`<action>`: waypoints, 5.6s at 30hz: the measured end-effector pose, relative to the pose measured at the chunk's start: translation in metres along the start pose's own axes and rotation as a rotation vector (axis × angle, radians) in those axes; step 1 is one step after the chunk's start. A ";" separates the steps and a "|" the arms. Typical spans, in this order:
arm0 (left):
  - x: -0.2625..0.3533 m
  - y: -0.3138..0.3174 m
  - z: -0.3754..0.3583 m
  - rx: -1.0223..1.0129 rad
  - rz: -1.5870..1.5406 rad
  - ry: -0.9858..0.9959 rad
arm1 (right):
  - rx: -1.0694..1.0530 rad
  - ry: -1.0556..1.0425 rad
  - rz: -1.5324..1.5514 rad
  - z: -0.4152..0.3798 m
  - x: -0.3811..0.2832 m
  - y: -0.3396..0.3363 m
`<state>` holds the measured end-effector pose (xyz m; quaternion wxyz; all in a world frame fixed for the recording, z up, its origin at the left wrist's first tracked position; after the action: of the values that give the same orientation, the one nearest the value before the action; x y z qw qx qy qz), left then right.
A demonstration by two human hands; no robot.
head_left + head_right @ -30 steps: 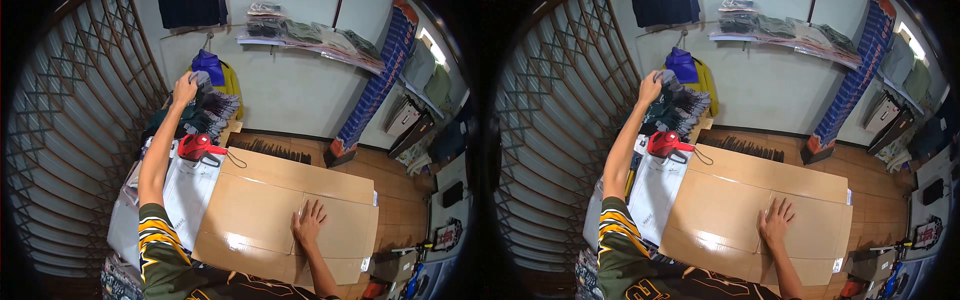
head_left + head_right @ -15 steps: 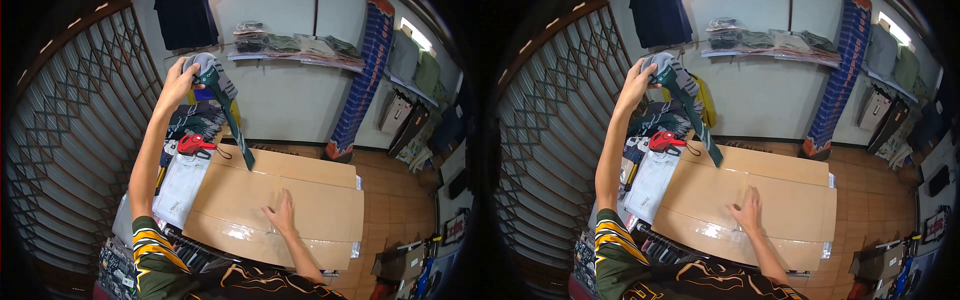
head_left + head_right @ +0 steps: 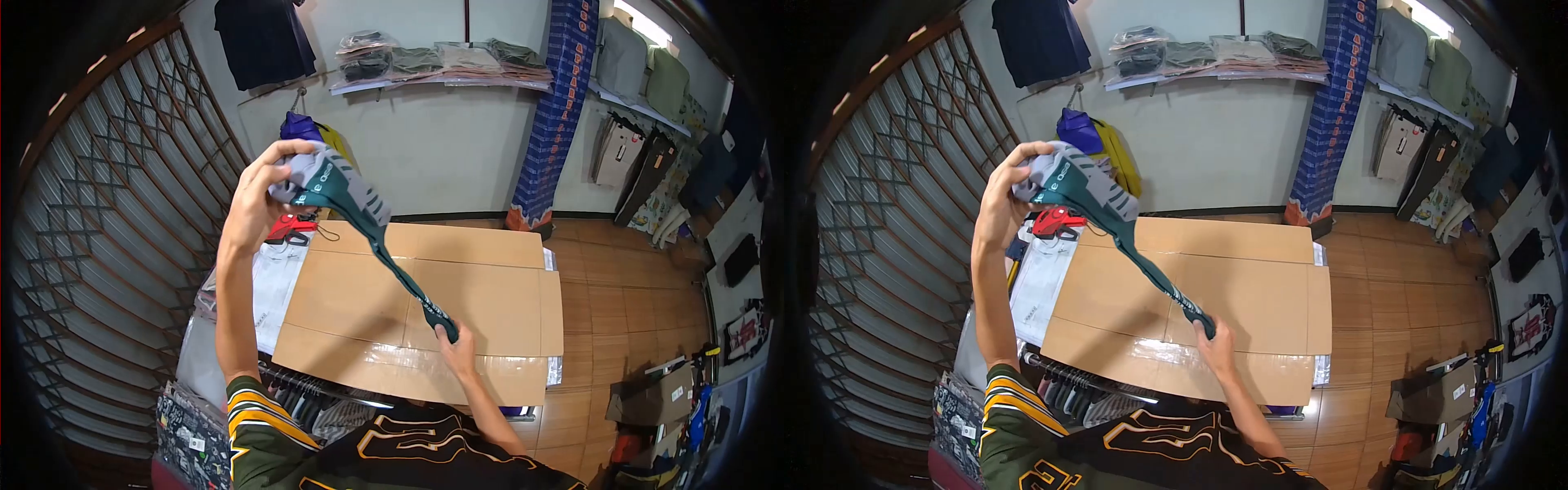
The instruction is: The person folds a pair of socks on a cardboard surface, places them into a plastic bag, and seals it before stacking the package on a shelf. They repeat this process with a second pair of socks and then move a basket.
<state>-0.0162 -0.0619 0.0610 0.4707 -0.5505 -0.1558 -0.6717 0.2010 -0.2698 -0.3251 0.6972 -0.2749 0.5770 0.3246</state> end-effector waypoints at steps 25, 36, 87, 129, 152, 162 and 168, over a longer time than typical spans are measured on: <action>-0.368 0.052 -0.189 0.350 0.664 -0.706 | 0.127 0.080 -0.694 0.029 0.017 -0.126; -0.382 0.064 -0.171 0.381 0.952 -0.645 | 0.132 0.051 -0.884 0.028 -0.004 -0.111; -0.366 0.062 -0.183 0.447 0.832 -0.686 | 0.097 0.215 -0.654 0.065 0.020 -0.160; -0.330 0.159 -0.199 0.027 1.117 -0.518 | 0.225 0.009 -0.642 0.041 0.018 -0.146; -0.284 0.189 -0.180 0.014 0.899 -0.118 | 0.230 0.005 -0.754 0.019 0.002 -0.127; -0.270 0.298 -0.134 -0.428 0.489 0.018 | 0.229 0.183 -0.735 0.033 0.020 -0.141; -0.273 0.302 -0.117 -0.531 0.537 -0.108 | 0.266 0.235 -0.512 0.033 0.027 -0.146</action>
<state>0.1434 -0.1747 -0.3147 0.4620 -0.7090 0.1489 -0.5115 0.3379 -0.3341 -0.3445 0.7145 -0.3534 0.6032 0.0262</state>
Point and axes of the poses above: each hand's wrist, its own z-axis towards the middle knuckle, its own y-axis out of the palm, x = y × z, the point moved 2 cm from there along z, towards the middle knuckle, and after that the axes turned 14 degrees about z, right-handed, at the moved point
